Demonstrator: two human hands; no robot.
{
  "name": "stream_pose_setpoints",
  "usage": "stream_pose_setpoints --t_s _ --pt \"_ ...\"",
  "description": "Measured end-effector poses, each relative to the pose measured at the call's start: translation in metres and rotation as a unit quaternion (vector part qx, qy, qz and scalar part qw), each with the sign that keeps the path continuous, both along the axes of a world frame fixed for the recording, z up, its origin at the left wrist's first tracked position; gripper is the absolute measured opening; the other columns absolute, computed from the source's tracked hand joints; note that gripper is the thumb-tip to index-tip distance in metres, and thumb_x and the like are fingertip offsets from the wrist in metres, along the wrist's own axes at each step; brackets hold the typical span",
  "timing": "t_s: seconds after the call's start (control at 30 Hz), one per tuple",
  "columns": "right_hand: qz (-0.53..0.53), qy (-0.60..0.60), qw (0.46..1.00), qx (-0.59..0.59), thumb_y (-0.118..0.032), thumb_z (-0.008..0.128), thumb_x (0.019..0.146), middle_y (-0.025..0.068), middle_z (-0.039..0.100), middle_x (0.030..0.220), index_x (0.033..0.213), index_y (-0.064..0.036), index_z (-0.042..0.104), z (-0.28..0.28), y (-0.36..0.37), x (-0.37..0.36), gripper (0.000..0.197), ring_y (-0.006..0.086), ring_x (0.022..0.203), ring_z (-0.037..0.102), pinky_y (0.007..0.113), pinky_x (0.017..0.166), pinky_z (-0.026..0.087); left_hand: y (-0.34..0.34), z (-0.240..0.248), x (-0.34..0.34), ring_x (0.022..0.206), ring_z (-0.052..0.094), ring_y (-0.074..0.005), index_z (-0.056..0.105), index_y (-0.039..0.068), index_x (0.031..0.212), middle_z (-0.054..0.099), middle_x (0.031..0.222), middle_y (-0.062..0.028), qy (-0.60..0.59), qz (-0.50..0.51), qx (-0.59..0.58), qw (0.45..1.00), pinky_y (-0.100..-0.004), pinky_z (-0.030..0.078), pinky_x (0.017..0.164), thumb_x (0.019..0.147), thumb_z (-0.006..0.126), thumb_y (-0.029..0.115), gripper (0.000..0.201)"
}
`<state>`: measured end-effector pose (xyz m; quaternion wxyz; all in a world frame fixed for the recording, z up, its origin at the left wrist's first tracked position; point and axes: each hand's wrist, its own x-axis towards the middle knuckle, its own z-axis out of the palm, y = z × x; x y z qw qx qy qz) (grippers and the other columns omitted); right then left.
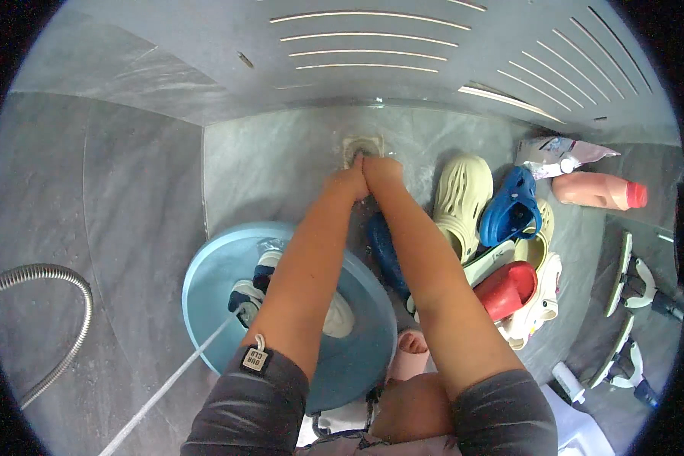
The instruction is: The person washes several pairs of shoes, including sneakers and foam clogs, by hand in a basin of water using soap and rinsing them under a stream of water.
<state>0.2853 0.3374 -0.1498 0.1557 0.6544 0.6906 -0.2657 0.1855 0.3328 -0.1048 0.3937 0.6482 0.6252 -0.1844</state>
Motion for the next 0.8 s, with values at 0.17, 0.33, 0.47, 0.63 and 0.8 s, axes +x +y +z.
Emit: stream_pose_setpoints --t_s 0.17,0.33,0.47,0.63,0.8 --pt "-0.004 0.012 0.999 0.038 -0.024 0.04 0.089 0.0112 0.066 0.098 0.101 -0.0092 0.062 -0.003 -0.003 0.0 0.03 0.0292 0.09 0.064 0.041 0.072 0.051 0.001 -0.015 -0.011 0.115 0.052 -0.031 0.029 0.013 0.14 0.052 0.126 -0.0166 0.043 -0.017 -0.025 0.999 -0.0434 0.041 0.095 0.084 0.045 0.028 0.06" --pt "-0.014 0.024 1.0 0.001 -0.024 0.038 0.089 0.013 0.066 0.098 0.103 -0.0075 0.059 0.021 -0.004 -0.009 0.03 0.0301 0.092 0.063 0.042 0.074 0.05 0.002 -0.032 -0.013 0.12 0.046 -0.0366 0.034 0.009 0.136 0.045 0.132 -0.0208 0.023 0.059 -0.029 0.998 -0.0533 0.028 0.104 0.086 0.04 0.045 0.062" --pt "0.017 0.024 0.999 0.022 -0.02 0.04 0.087 0.0122 0.065 0.097 0.107 -0.0094 0.056 0.02 -0.012 -0.009 0.028 0.0294 0.093 0.062 0.041 0.074 0.05 0.005 -0.038 -0.019 0.12 0.045 -0.0381 0.037 0.004 0.134 0.045 0.132 -0.0209 -0.004 0.06 -0.025 0.998 -0.0515 0.031 0.102 0.085 0.044 0.041 0.062" --pt "-0.014 0.038 0.997 0.064 -0.019 0.043 0.086 0.0119 0.06 0.108 0.107 -0.0098 0.056 0.01 -0.024 -0.002 0.026 0.0282 0.096 0.061 0.04 0.076 0.051 0.01 -0.034 -0.018 0.117 0.047 -0.0395 0.037 0.002 0.134 0.046 0.13 -0.0224 -0.079 0.024 -0.062 0.995 -0.0448 0.039 0.097 0.08 0.055 0.031 0.063" --pt "0.095 0.077 0.979 0.162 -0.019 0.043 0.087 0.0096 0.057 0.114 0.109 -0.0089 0.057 0.015 -0.015 -0.001 0.028 0.0273 0.1 0.058 0.04 0.078 0.05 0.013 -0.048 -0.018 0.116 0.049 -0.0382 0.039 0.002 0.132 0.047 0.128 -0.0228 -0.085 0.01 -0.032 0.996 -0.0443 0.039 0.097 0.08 0.055 0.03 0.061"
